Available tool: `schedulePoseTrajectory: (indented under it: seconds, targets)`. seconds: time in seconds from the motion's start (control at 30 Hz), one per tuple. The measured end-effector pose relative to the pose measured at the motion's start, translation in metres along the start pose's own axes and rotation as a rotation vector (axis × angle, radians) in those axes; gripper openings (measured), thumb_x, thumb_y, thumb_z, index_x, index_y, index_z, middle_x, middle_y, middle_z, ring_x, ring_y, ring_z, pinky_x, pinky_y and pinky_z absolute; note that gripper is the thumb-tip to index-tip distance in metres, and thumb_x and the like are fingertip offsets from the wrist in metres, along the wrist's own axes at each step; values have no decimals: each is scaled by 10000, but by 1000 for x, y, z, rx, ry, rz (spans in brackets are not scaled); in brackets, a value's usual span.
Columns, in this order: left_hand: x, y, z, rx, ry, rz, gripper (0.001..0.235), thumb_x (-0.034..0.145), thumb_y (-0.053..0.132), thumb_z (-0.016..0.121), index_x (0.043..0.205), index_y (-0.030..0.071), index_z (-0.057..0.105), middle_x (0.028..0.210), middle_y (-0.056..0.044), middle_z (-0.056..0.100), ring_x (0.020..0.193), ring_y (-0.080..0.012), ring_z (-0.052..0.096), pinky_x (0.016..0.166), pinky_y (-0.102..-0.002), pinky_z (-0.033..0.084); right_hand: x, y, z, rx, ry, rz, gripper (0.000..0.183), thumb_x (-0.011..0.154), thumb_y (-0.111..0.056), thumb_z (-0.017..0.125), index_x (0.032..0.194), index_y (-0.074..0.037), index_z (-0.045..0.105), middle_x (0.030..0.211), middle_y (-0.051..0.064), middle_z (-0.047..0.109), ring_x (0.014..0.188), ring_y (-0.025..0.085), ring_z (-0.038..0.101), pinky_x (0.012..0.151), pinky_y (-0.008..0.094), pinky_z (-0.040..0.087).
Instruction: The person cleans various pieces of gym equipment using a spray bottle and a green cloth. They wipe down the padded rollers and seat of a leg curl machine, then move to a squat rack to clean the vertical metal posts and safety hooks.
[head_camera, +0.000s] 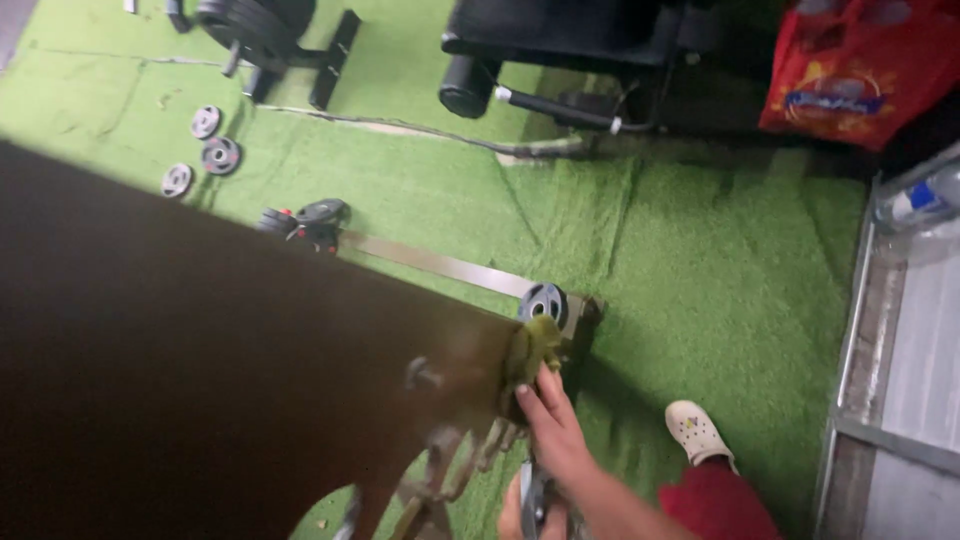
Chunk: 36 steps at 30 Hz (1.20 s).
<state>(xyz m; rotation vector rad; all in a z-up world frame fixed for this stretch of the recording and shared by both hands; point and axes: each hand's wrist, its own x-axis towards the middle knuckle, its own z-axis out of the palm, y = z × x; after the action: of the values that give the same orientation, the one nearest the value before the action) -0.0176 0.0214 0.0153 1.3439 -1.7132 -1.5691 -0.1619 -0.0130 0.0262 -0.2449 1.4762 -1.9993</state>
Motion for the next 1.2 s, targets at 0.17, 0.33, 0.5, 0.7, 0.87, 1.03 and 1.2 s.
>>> schedulePoseTrajectory:
  seconds: [0.17, 0.33, 0.5, 0.7, 0.87, 1.03, 1.2]
  targets:
    - [19, -43, 11, 87, -32, -122, 559, 700, 9, 692, 1250, 111, 679, 967, -124, 745, 721, -175, 673, 674, -315, 536, 72, 49, -47, -148, -73, 10, 337, 986, -104, 572, 1314, -59, 637, 1194, 84, 647, 1113, 163, 577, 1005, 326, 472]
    - [21, -42, 34, 208, 23, -13, 495, 674, -10, 708, 1161, 64, 757, 932, -131, 755, 677, -171, 671, 657, -298, 559, 124, 154, -88, -83, -125, 208, 285, 965, -75, 570, 1228, -54, 678, 1071, 22, 715, 971, 143, 633, 899, 321, 530]
    - [46, -139, 46, 256, 295, 394, 534, 594, 8, 657, 1125, 49, 692, 968, -114, 808, 830, -220, 792, 763, -313, 640, 127, 273, -102, 66, 24, 331, 377, 982, -130, 540, 1348, -96, 625, 1117, 24, 702, 953, 141, 622, 859, 323, 512]
    - [29, -41, 18, 260, 107, 218, 517, 606, 31, 732, 1123, 44, 740, 987, -160, 793, 879, -286, 807, 799, -370, 610, 81, 293, -73, -183, 194, 249, 488, 997, -169, 587, 1450, -11, 499, 1354, 82, 629, 1221, 162, 570, 1049, 310, 425]
    - [4, -22, -4, 278, 39, 154, 490, 675, 59, 712, 1164, 76, 746, 953, -151, 775, 848, -265, 804, 783, -371, 628, 6, 190, -33, 15, 126, 296, 505, 985, -144, 591, 1466, -19, 503, 1364, 119, 633, 1223, 187, 571, 1040, 313, 439]
    - [-25, -44, -29, 304, 111, 249, 499, 636, 34, 690, 1128, 86, 758, 966, -139, 789, 834, -260, 792, 751, -386, 619, -20, 184, -38, -239, 18, 64, 499, 933, -120, 668, 1417, -49, 568, 1267, 164, 660, 1176, 256, 637, 1034, 339, 486]
    - [-30, -90, -40, 214, 220, 167, 579, 625, 26, 663, 1197, 104, 709, 976, -115, 819, 805, -230, 812, 742, -356, 632, -21, 62, -26, -1043, -343, -82, 614, 814, -193, 707, 1417, -218, 591, 1249, 255, 538, 1012, 449, 599, 896, 479, 516]
